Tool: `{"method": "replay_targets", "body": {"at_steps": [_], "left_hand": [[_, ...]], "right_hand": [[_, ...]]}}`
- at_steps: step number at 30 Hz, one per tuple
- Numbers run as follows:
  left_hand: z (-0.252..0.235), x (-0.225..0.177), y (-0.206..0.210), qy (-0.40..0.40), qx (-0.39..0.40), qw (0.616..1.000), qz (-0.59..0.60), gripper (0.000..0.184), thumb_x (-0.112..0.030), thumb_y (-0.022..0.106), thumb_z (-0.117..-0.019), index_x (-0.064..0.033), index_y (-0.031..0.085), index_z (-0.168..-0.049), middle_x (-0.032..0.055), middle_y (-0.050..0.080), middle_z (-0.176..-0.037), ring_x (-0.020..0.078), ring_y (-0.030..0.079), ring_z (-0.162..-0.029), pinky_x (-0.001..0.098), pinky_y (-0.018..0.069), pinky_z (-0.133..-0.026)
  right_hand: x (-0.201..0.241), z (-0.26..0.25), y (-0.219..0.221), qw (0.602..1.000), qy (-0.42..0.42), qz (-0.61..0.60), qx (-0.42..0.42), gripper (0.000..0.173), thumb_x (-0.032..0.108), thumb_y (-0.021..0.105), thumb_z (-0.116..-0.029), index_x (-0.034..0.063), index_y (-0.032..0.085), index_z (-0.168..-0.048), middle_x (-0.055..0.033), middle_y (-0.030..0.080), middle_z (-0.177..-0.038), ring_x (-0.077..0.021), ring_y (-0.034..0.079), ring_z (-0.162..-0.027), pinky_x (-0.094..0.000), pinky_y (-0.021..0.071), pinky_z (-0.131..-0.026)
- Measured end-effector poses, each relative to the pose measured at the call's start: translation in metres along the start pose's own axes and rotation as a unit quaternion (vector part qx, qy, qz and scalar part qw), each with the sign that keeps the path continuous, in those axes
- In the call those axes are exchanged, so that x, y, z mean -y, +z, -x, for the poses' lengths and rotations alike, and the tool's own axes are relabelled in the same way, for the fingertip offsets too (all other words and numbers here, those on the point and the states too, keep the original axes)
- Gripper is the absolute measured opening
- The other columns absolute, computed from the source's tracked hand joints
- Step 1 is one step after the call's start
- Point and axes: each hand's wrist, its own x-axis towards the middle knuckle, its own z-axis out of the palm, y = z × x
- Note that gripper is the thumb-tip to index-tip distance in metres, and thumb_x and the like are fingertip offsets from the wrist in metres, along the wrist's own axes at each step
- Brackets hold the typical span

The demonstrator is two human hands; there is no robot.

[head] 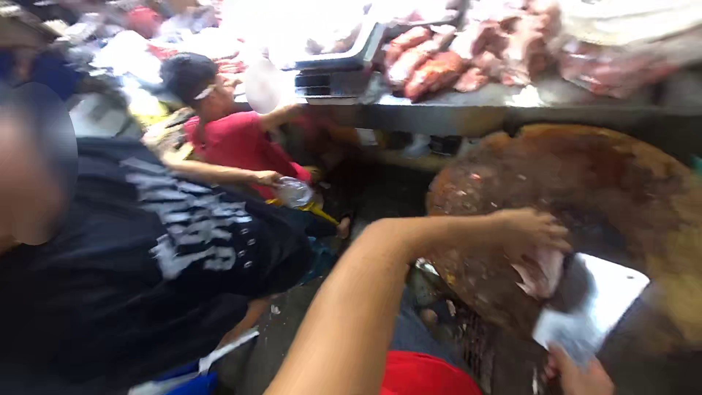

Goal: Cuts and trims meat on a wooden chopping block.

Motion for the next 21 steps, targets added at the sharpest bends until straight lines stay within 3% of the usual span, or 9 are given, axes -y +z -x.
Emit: {"method": "replay_targets", "body": {"at_steps": [5, 7, 9, 11, 13, 17, 19, 20, 21], "left_hand": [[-0.051, 0.003, 0.001, -0.039, 0.057, 0.996, 0.063, 0.08, -0.052, 0.086, -0.0749, -0.0035, 0.062, -0.134, 0.0195, 0.06, -0.138, 0.0374, 0.052, -0.133, 0.0573, 0.041, -0.111], [-0.063, 0.007, 0.006, -0.08, 0.041, 0.986, 0.142, 0.074, -0.045, 0.086, -0.0769, -0.0007, 0.062, -0.131, 0.0199, 0.063, -0.132, 0.0361, 0.061, -0.123, 0.058, 0.0514, -0.101], [-0.063, 0.014, 0.012, -0.149, 0.016, 0.961, 0.234, 0.066, -0.04, 0.081, -0.08, -0.0037, 0.061, -0.132, 0.0194, 0.069, -0.12, 0.0371, 0.068, -0.109, 0.063, 0.0543, -0.091], [-0.048, 0.011, 0.013, -0.248, -0.014, 0.904, 0.347, 0.063, -0.036, 0.076, -0.0848, -0.0124, 0.057, -0.14, 0.0201, 0.071, -0.116, 0.0371, 0.069, -0.105, 0.0636, 0.0545, -0.089], [-0.023, 0.003, 0.03, -0.347, -0.093, 0.803, 0.477, 0.056, -0.035, 0.07, -0.0907, -0.0168, 0.055, -0.142, 0.0188, 0.069, -0.117, 0.0318, 0.069, -0.1, 0.0563, 0.0568, -0.086], [0.036, -0.028, 0.046, -0.472, -0.253, 0.585, 0.609, 0.058, -0.04, 0.058, -0.1045, 0.0007, 0.046, -0.144, 0.023, 0.065, -0.117, 0.029, 0.068, -0.098, 0.0471, 0.0583, -0.085], [0.067, -0.052, 0.044, -0.538, -0.257, 0.552, 0.583, 0.064, -0.047, 0.058, -0.1033, 0.0002, 0.041, -0.143, 0.0232, 0.065, -0.108, 0.0297, 0.07, -0.082, 0.0461, 0.0611, -0.067], [0.078, -0.06, 0.047, -0.566, -0.245, 0.567, 0.546, 0.066, -0.048, 0.062, -0.1011, 0.0003, 0.042, -0.141, 0.0228, 0.066, -0.106, 0.0295, 0.071, -0.078, 0.0454, 0.0614, -0.063], [0.085, -0.064, 0.052, -0.584, -0.231, 0.599, 0.497, 0.07, -0.05, 0.067, -0.0976, 0.0004, 0.043, -0.141, 0.0224, 0.066, -0.111, 0.0292, 0.071, -0.086, 0.0464, 0.0619, -0.07]], "right_hand": [[-0.004, 0.014, 0.011, 0.997, 0.017, -0.05, -0.052, 0.033, 0.016, 0.061, -0.1016, -0.005, 0.056, -0.127, -0.0072, 0.058, -0.067, -0.0158, 0.058, -0.05, -0.0367, 0.0557, -0.049], [0.007, 0.016, 0.017, 0.997, 0.037, -0.057, -0.043, 0.032, 0.015, 0.06, -0.1031, -0.0044, 0.056, -0.128, -0.0083, 0.06, -0.069, -0.0167, 0.059, -0.051, -0.0364, 0.0559, -0.051], [0.013, 0.014, 0.027, 0.995, 0.052, -0.073, -0.039, 0.03, 0.017, 0.06, -0.1036, -0.0028, 0.056, -0.126, -0.0088, 0.06, -0.07, -0.0175, 0.06, -0.052, -0.0368, 0.0564, -0.051], [0.018, 0.01, 0.037, 0.996, 0.042, -0.07, -0.025, 0.031, 0.018, 0.061, -0.1029, -0.001, 0.058, -0.126, -0.0101, 0.062, -0.073, -0.0188, 0.06, -0.053, -0.0387, 0.0565, -0.053], [0.024, 0.009, 0.047, 0.998, 0.027, -0.057, 0.002, 0.034, 0.021, 0.063, -0.1013, 0.0009, 0.061, -0.128, -0.013, 0.065, -0.078, -0.0219, 0.062, -0.057, -0.0434, 0.0571, -0.058], [0.043, 0.014, 0.053, 0.998, -0.035, 0.036, 0.025, 0.031, 0.025, 0.061, -0.1026, 0.0028, 0.064, -0.124, -0.014, 0.068, -0.081, -0.025, 0.067, -0.065, -0.0477, 0.0585, -0.066], [0.05, 0.022, 0.048, 0.988, -0.036, 0.146, 0.042, 0.032, 0.028, 0.057, -0.1052, 0.006, 0.065, -0.127, -0.0188, 0.072, -0.093, -0.0347, 0.071, -0.086, -0.0585, 0.0557, -0.081], [0.052, 0.025, 0.046, 0.977, -0.027, 0.202, 0.056, 0.033, 0.029, 0.054, -0.1067, 0.0091, 0.063, -0.132, -0.02, 0.073, -0.098, -0.0381, 0.071, -0.094, -0.061, 0.0545, -0.085], [0.053, 0.026, 0.045, 0.964, -0.015, 0.256, 0.07, 0.037, 0.03, 0.05, -0.1083, 0.0125, 0.058, -0.14, -0.021, 0.073, -0.104, -0.0408, 0.071, -0.101, -0.0622, 0.0538, -0.089]]}}
